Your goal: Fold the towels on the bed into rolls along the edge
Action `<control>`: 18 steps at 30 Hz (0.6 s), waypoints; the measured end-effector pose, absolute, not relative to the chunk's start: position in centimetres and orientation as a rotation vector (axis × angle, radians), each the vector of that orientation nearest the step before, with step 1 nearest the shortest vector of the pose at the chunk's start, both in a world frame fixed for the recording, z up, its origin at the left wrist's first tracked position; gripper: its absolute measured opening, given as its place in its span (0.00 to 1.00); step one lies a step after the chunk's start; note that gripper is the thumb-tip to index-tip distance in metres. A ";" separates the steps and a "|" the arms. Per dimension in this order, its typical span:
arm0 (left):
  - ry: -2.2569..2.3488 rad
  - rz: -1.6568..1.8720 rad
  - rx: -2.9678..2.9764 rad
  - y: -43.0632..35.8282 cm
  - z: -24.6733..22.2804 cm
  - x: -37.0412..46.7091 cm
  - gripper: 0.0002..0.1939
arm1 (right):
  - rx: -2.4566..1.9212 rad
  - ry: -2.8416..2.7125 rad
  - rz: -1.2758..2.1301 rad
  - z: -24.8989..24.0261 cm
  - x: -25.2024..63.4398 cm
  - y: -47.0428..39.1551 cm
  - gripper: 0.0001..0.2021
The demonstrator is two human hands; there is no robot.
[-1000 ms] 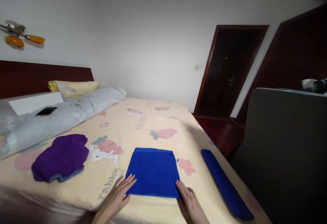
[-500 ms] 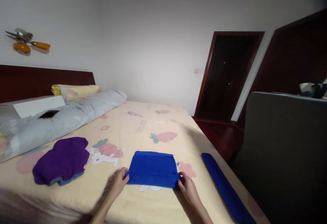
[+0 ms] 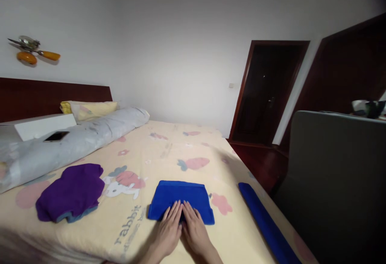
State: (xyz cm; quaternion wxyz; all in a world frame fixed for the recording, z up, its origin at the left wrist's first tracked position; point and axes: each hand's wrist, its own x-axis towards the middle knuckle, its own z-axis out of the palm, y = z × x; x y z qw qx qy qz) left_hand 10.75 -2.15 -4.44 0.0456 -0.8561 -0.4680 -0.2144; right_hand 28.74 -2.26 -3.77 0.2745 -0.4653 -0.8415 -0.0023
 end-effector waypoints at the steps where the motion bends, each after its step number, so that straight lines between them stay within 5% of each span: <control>1: -1.446 -0.613 -2.627 -2.2 -4.6 10.9 0.35 | -1.252 -2.283 -0.006 -4.1 28.6 -2.3 0.29; 18: -1.635 -0.626 -2.652 -0.7 -3.9 -0.3 0.34 | -1.490 -2.218 -0.001 -4.2 38.3 -2.0 0.29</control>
